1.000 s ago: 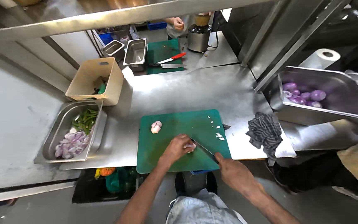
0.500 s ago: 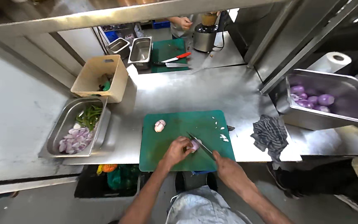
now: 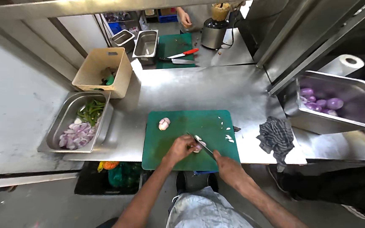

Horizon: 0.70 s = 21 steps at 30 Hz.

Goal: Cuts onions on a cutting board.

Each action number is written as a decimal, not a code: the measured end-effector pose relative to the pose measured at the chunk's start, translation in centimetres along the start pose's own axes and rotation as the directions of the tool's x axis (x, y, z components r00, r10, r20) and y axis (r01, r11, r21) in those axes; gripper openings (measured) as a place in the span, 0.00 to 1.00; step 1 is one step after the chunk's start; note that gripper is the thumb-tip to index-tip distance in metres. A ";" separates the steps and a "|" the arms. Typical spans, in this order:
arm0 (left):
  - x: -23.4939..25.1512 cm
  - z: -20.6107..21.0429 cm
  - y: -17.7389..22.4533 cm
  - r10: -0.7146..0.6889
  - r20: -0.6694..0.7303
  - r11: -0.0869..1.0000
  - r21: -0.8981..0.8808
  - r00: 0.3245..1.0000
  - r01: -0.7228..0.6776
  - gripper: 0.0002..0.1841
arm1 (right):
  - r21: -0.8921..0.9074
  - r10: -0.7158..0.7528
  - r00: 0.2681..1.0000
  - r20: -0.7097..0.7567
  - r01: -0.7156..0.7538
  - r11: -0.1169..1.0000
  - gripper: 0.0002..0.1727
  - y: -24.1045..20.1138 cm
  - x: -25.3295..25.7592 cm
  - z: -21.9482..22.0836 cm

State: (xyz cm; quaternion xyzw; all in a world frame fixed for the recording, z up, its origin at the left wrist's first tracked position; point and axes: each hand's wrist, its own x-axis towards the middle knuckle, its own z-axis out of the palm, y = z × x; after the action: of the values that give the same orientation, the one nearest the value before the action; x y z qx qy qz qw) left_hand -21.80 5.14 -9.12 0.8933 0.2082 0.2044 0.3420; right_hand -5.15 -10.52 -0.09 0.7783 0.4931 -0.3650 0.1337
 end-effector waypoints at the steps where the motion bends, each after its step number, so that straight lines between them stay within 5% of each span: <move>1: -0.1 0.0 -0.1 0.000 -0.012 1.000 -0.003 1.000 0.000 0.06 | 0.005 0.000 1.000 -0.003 0.000 1.000 0.25 0.0 0.2 0.2; 10: -1.2 1.0 0.3 -0.037 -0.045 0.999 0.016 0.998 0.038 0.08 | 0.066 -0.063 0.997 -0.033 0.065 0.996 0.27 0.7 2.9 2.1; 14: -2.5 1.8 -0.2 -0.101 -0.129 0.995 -0.010 0.986 0.101 0.12 | 0.059 -0.040 0.994 -0.100 0.046 0.997 0.26 0.5 0.8 0.7; 21: -2.8 2.0 -0.2 -0.013 -0.148 1.000 0.007 0.989 0.014 0.05 | -0.075 -0.019 0.999 -0.044 0.016 0.997 0.27 -1.3 -2.2 -0.8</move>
State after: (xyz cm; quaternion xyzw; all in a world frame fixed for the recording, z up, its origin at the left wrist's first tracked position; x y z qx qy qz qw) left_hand -23.13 2.81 -11.19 0.8755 0.2398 0.2668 0.3236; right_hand -6.46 -10.93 2.22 0.7766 0.5160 -0.3297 0.1484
